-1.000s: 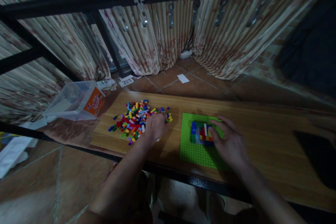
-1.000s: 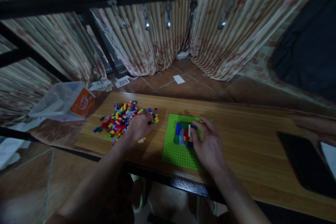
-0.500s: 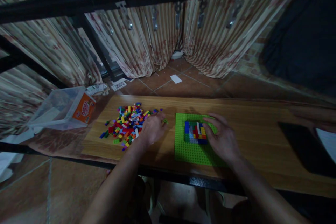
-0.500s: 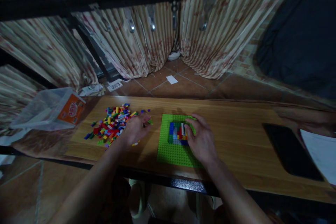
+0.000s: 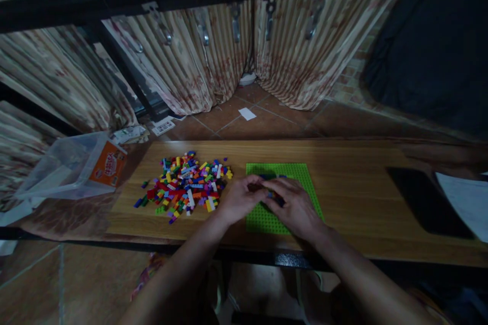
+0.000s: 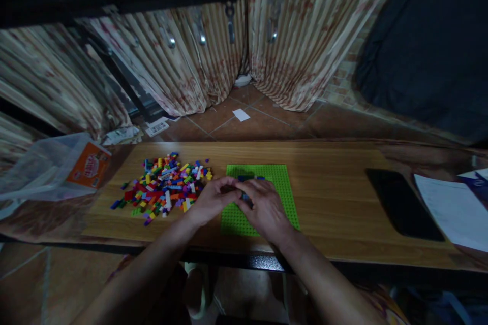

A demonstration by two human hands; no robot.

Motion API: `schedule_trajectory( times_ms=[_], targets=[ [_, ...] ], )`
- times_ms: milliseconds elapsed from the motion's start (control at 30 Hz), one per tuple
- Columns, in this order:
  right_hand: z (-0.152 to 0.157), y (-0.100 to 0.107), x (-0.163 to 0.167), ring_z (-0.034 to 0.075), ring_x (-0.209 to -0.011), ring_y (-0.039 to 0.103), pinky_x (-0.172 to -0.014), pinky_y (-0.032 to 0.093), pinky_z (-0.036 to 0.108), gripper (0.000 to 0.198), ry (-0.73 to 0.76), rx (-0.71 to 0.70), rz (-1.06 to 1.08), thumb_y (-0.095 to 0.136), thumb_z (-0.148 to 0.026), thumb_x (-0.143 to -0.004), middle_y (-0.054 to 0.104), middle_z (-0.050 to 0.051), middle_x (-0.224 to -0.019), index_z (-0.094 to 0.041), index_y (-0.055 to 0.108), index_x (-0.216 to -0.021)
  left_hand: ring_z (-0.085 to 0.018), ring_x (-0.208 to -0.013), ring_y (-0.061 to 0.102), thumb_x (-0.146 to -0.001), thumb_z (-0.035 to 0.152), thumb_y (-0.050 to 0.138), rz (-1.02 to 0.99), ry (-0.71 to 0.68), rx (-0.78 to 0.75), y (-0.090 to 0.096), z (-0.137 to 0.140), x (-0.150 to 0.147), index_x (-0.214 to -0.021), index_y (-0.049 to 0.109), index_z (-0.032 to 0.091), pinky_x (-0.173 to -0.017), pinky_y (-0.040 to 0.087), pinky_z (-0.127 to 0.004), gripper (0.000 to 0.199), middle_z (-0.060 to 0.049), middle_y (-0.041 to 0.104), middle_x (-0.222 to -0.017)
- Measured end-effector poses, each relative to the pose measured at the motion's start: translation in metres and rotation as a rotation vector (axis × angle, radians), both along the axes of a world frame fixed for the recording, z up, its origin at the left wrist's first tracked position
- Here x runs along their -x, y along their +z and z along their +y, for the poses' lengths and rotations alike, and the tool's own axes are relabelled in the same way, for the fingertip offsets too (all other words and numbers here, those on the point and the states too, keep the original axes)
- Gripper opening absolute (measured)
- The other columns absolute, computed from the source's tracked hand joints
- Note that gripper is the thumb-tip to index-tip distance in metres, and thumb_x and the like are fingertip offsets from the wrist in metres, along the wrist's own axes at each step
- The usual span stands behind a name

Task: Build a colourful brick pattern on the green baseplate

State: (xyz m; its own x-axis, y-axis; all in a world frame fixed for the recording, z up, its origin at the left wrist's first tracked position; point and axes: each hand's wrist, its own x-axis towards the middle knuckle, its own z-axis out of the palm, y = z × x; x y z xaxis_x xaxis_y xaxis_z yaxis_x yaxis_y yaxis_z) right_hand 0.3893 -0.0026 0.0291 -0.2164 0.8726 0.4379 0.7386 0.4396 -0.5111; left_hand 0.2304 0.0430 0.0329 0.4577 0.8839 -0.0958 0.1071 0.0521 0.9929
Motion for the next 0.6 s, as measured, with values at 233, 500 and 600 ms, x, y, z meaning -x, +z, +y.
schedule_trajectory(
  times_ms=[233, 500, 600],
  targets=[
    [0.0006, -0.0078, -0.0039, 0.021, -0.088, 0.065, -0.080, 0.052, 0.037, 0.017, -0.053, 0.025, 0.092, 0.057, -0.022, -0.086, 0.071, 0.006, -0.095, -0.021, 0.069, -0.099, -0.011, -0.075, 0.058, -0.068, 0.024, 0.072, -0.196, 0.053, 0.247, 0.0002, -0.0102, -0.0126, -0.089, 0.068, 0.014, -0.075, 0.044, -0.024, 0.023, 0.000, 0.066, -0.081],
    [-0.0026, -0.0013, -0.0038, 0.021, -0.094, 0.067, -0.085, 0.053, 0.038, 0.020, -0.086, 0.077, 0.225, 0.060, -0.032, -0.086, 0.073, 0.005, -0.099, -0.024, 0.070, -0.101, -0.012, -0.067, 0.061, -0.059, 0.026, 0.081, -0.363, 0.161, 0.444, 0.0016, -0.0059, -0.0077, -0.088, 0.067, 0.011, -0.073, 0.048, -0.029, 0.036, -0.003, 0.065, -0.077],
    [-0.0024, -0.0032, -0.0064, 0.022, -0.096, 0.066, -0.085, 0.053, 0.039, 0.023, -0.104, 0.098, 0.211, 0.060, -0.035, -0.086, 0.073, 0.006, -0.101, -0.023, 0.070, -0.104, -0.011, -0.066, 0.062, -0.056, 0.023, 0.082, -0.365, 0.192, 0.457, 0.0026, -0.0043, -0.0063, -0.086, 0.067, 0.010, -0.074, 0.049, -0.029, 0.036, -0.002, 0.065, -0.075]
  ],
)
